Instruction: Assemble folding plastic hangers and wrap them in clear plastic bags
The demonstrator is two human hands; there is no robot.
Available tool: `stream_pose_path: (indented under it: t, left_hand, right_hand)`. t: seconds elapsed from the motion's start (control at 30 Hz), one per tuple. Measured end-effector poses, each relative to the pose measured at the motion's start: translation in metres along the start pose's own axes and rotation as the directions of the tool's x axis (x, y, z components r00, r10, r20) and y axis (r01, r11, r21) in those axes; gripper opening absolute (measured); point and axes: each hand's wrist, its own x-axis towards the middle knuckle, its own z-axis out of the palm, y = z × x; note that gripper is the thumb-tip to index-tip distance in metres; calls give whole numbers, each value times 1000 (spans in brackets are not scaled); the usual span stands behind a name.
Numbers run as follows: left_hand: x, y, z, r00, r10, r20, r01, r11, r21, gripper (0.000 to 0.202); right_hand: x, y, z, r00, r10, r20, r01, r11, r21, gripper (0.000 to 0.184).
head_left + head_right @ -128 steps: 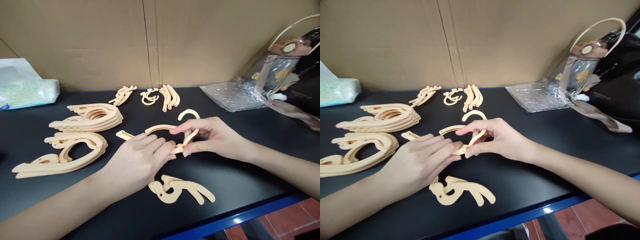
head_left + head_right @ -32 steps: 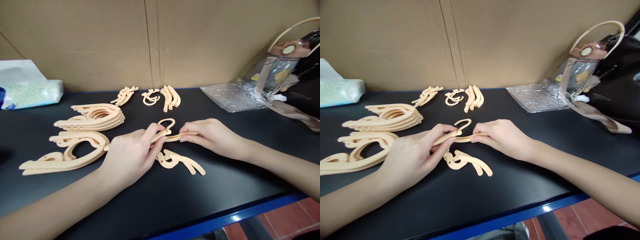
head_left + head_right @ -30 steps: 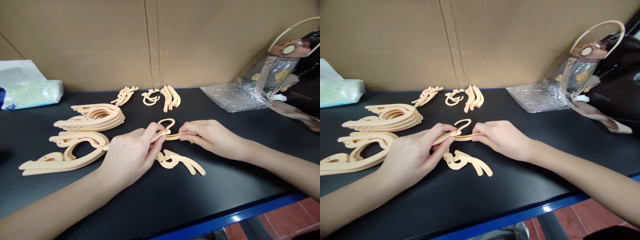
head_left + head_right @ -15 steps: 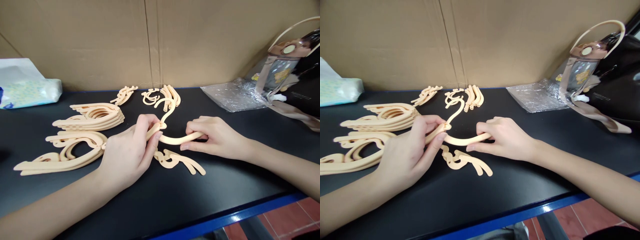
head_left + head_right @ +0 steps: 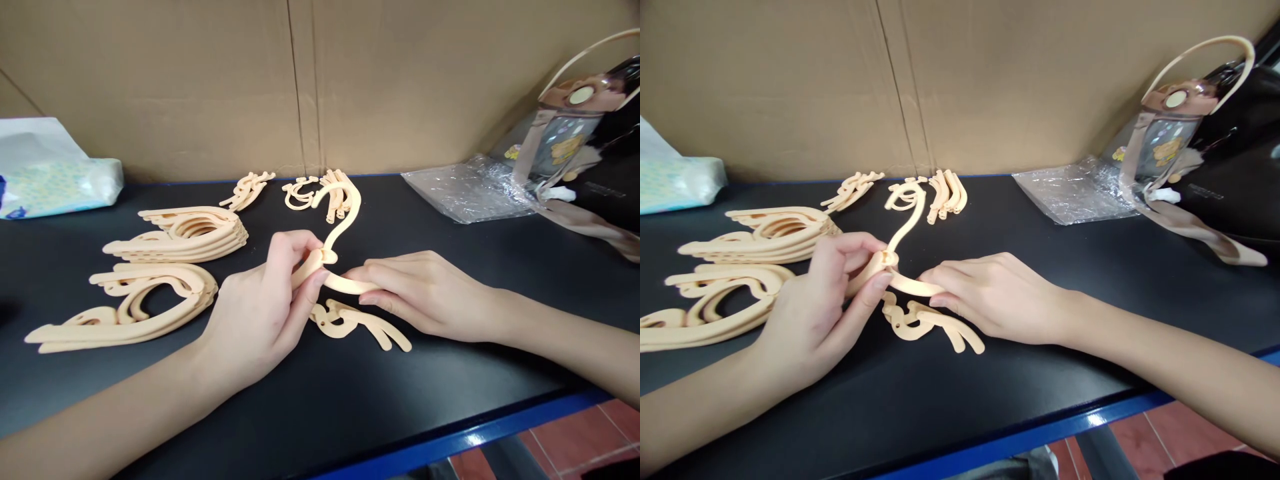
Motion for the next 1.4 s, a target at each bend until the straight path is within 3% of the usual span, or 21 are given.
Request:
stream_pose_path:
  t: [0.27, 0.5, 0.73, 0.9, 1.2, 1.4]
  left_hand:
    - [-2, 8, -7, 988, -142, 55, 147, 983, -113, 16]
    - [-2, 17, -15, 965, -249, 78, 260, 927, -270, 24]
    - [9, 22, -16, 911, -384, 151, 406, 765, -500, 12]
    - [12, 15, -15, 836, -497, 232, 525, 604, -600, 17]
    - [12, 7, -13, 816, -506, 278, 549, 528, -648, 20]
    - [12, 12, -12, 794, -494, 354, 580, 440, -686, 26]
  right_hand:
    - [-1, 6, -7, 999, 46, -10, -46, 999, 27, 25]
    - [1, 11, -4, 997, -29, -68, 23, 996, -91, 24]
    - [1, 12, -6, 998, 26, -50, -29, 998, -54, 28]
    - [-2, 11, -7, 999, 47, -23, -48, 998, -29, 34]
    - [-3, 12, -6, 1000, 7, -18, -9, 997, -81, 34]
    - [-2, 12, -4, 992, 50, -115, -49, 999, 3, 31]
